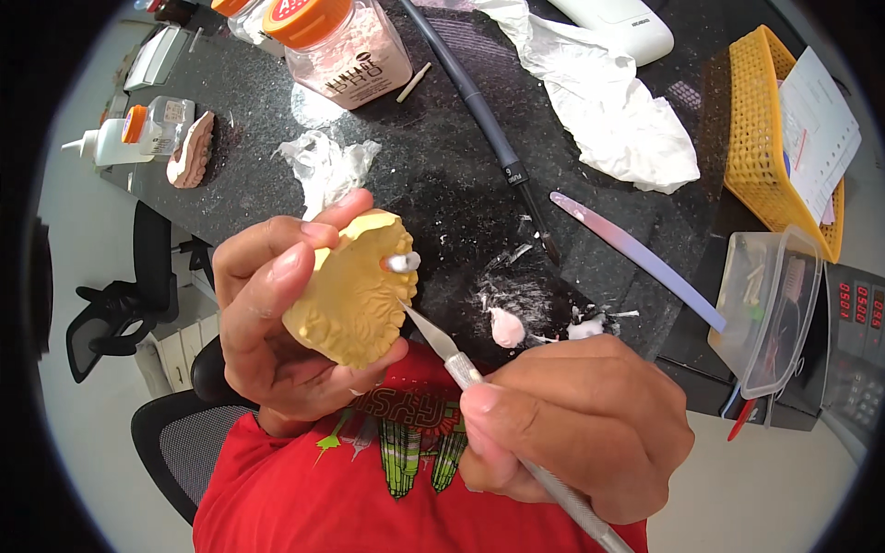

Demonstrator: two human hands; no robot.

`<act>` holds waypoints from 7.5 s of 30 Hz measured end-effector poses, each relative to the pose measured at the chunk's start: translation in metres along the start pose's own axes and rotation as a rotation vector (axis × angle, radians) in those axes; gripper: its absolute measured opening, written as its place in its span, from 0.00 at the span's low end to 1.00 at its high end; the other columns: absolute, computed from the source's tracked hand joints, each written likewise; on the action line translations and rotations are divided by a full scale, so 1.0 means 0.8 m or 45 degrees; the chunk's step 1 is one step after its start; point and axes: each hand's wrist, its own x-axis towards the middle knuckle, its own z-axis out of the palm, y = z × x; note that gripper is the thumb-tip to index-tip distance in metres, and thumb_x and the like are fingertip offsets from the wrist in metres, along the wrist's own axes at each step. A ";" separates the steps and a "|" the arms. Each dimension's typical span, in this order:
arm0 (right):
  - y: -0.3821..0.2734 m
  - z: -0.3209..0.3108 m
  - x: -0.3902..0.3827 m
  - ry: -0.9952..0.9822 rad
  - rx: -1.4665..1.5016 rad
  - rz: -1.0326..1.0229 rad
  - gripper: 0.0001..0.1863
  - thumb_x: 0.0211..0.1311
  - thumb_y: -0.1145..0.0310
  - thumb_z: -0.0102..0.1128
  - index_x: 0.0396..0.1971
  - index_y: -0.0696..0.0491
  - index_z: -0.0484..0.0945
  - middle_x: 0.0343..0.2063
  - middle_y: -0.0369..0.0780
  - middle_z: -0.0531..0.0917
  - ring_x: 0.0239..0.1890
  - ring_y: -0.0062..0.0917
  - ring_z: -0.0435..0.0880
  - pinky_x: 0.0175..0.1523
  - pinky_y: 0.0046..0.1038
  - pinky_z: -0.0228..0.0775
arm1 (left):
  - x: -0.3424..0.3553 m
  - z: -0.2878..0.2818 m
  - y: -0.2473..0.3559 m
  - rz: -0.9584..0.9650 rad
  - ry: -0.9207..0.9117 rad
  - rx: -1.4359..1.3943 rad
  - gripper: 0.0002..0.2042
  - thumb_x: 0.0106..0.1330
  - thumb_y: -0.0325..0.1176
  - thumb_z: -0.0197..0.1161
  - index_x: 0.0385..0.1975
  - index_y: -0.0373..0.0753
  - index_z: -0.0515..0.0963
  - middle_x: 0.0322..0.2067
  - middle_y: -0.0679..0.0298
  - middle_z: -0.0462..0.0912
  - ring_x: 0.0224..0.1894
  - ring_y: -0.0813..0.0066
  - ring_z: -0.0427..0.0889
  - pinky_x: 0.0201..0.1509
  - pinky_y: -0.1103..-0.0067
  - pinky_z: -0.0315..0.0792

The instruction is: Applying and shaping porcelain paste onto a dental bridge mounted on a plaster model using a brush and carving tool.

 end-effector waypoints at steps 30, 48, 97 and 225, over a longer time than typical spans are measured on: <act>0.007 0.007 0.005 0.047 -0.081 0.066 0.12 0.42 0.81 0.60 0.30 0.59 0.73 0.18 0.41 0.77 0.16 0.23 0.76 0.22 0.20 0.69 | 0.004 -0.005 0.005 -0.083 -0.174 0.048 0.33 0.44 0.28 0.73 0.54 0.33 0.67 0.44 0.47 0.65 0.48 0.53 0.75 0.53 0.56 0.74; 0.009 0.008 0.003 0.116 -0.088 0.027 0.11 0.41 0.80 0.60 0.28 0.59 0.74 0.16 0.39 0.76 0.14 0.21 0.75 0.19 0.19 0.65 | 0.003 -0.003 0.010 -0.112 -0.173 0.108 0.32 0.45 0.29 0.73 0.53 0.35 0.68 0.44 0.48 0.66 0.47 0.57 0.76 0.52 0.58 0.76; -0.006 0.014 0.005 0.016 -0.273 0.001 0.11 0.46 0.77 0.65 0.30 0.58 0.73 0.19 0.39 0.77 0.15 0.22 0.76 0.18 0.20 0.69 | -0.008 0.030 0.020 -0.051 0.071 0.571 0.33 0.45 0.46 0.75 0.48 0.36 0.69 0.36 0.52 0.68 0.35 0.67 0.75 0.36 0.76 0.76; 0.003 0.001 -0.001 0.132 -0.205 0.092 0.09 0.48 0.77 0.59 0.31 0.57 0.72 0.19 0.38 0.73 0.17 0.21 0.71 0.24 0.19 0.60 | 0.045 -0.019 -0.006 -0.105 -0.331 0.144 0.28 0.37 0.37 0.74 0.44 0.34 0.79 0.33 0.53 0.81 0.33 0.66 0.83 0.33 0.78 0.77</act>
